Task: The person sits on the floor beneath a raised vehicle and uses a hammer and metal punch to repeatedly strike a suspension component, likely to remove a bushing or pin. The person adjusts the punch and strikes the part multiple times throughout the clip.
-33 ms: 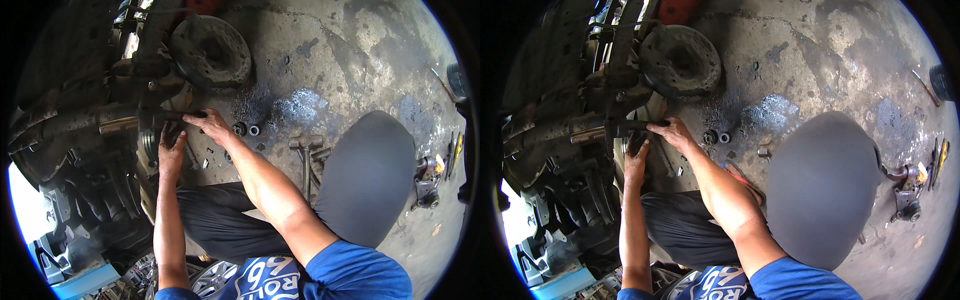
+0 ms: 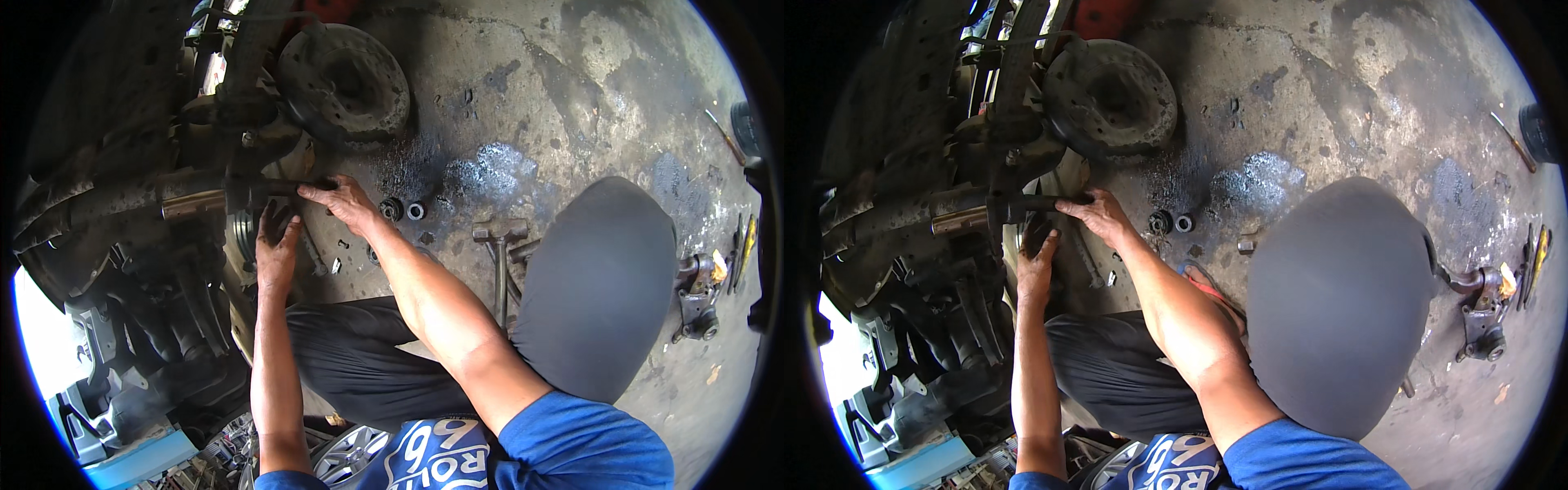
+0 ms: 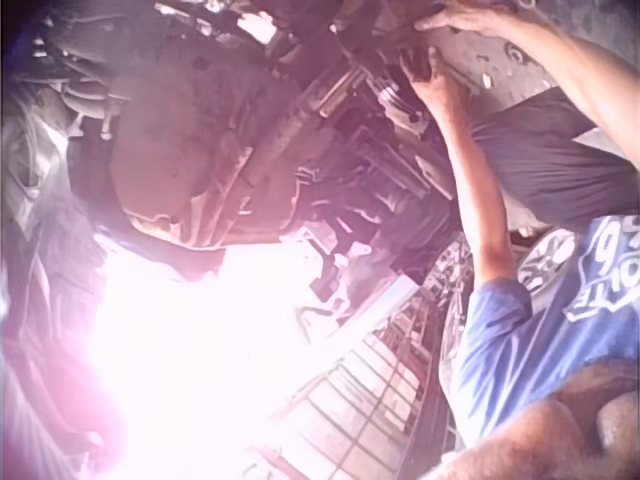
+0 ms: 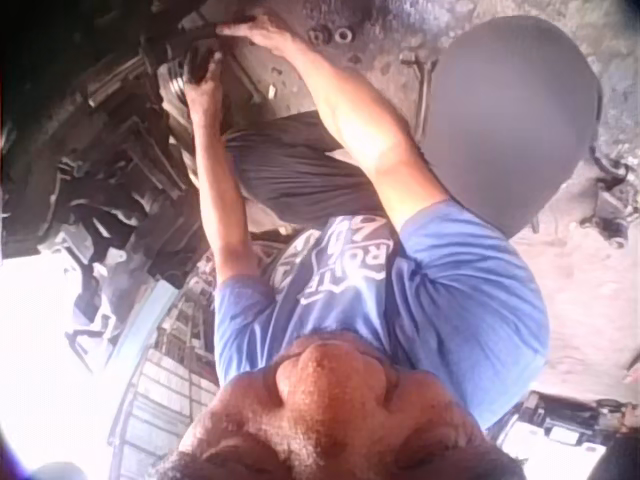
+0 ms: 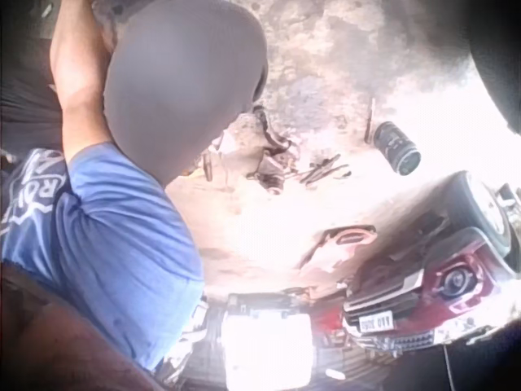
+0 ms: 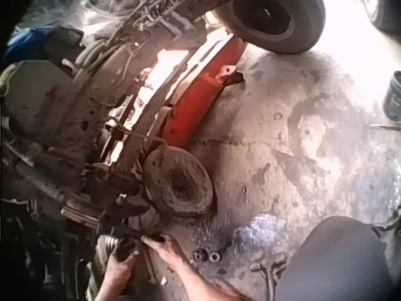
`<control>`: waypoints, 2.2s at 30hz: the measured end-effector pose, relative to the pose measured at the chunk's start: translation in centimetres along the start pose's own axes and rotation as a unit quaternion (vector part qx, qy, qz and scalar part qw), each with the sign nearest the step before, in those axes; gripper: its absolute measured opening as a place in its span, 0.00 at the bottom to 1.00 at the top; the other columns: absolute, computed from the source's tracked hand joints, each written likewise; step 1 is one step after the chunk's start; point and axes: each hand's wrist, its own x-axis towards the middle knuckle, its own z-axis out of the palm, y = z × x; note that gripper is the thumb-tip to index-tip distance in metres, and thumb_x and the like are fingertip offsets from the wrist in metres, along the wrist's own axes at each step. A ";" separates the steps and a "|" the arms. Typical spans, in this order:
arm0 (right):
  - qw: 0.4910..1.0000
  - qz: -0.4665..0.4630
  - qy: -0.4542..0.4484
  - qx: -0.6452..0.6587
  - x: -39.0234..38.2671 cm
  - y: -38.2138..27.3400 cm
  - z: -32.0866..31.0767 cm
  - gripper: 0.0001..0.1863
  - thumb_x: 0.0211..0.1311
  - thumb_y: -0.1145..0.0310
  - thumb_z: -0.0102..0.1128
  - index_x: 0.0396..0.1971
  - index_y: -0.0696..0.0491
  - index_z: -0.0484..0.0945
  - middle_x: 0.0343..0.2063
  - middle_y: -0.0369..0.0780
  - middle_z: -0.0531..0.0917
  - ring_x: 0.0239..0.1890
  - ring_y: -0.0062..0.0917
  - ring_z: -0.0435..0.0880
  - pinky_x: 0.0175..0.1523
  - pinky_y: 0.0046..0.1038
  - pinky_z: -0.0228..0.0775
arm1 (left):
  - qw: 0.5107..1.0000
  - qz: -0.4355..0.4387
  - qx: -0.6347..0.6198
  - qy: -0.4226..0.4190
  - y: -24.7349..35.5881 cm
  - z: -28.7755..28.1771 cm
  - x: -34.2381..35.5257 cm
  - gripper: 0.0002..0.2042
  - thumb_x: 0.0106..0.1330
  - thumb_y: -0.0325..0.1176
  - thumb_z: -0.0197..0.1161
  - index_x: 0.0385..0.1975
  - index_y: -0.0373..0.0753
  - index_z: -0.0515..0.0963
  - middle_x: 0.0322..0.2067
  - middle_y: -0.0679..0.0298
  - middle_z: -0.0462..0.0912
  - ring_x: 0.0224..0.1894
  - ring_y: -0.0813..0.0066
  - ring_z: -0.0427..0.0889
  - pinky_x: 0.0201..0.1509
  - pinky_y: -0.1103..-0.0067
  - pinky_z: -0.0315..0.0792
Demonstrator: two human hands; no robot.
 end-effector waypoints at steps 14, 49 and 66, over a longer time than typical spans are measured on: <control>0.989 -0.115 0.046 -0.075 1.0 -1.0 -0.5 0.33 0.46 0.50 0.79 0.45 0.61 0.82 0.42 0.45 0.86 0.47 0.29 0.83 0.54 0.29 0.73 | 0.987 -0.062 -0.150 -0.009 0.2 -1.5 2.1 0.21 0.67 0.30 0.64 0.59 0.35 0.74 0.52 0.60 0.80 0.52 0.69 0.81 0.59 0.72 0.75; 0.629 0.269 0.474 -0.555 -14.6 1.4 -18.8 0.44 0.50 0.57 0.72 0.64 0.58 0.60 0.63 0.50 0.64 0.68 0.46 0.63 0.68 0.48 0.62 | 0.921 -0.105 -0.375 -0.004 0.9 4.3 7.6 0.28 0.63 0.40 0.73 0.61 0.43 0.69 0.57 0.65 0.76 0.59 0.70 0.73 0.62 0.71 0.69; 0.864 0.280 0.417 0.041 -15.6 8.9 -22.1 0.18 0.64 0.52 0.65 0.30 0.51 0.73 0.19 0.35 0.71 0.19 0.27 0.71 0.27 0.44 0.71 | 0.921 -0.041 -0.388 -0.001 0.3 4.8 8.0 0.26 0.66 0.40 0.70 0.60 0.40 0.70 0.57 0.62 0.76 0.58 0.68 0.74 0.63 0.70 0.69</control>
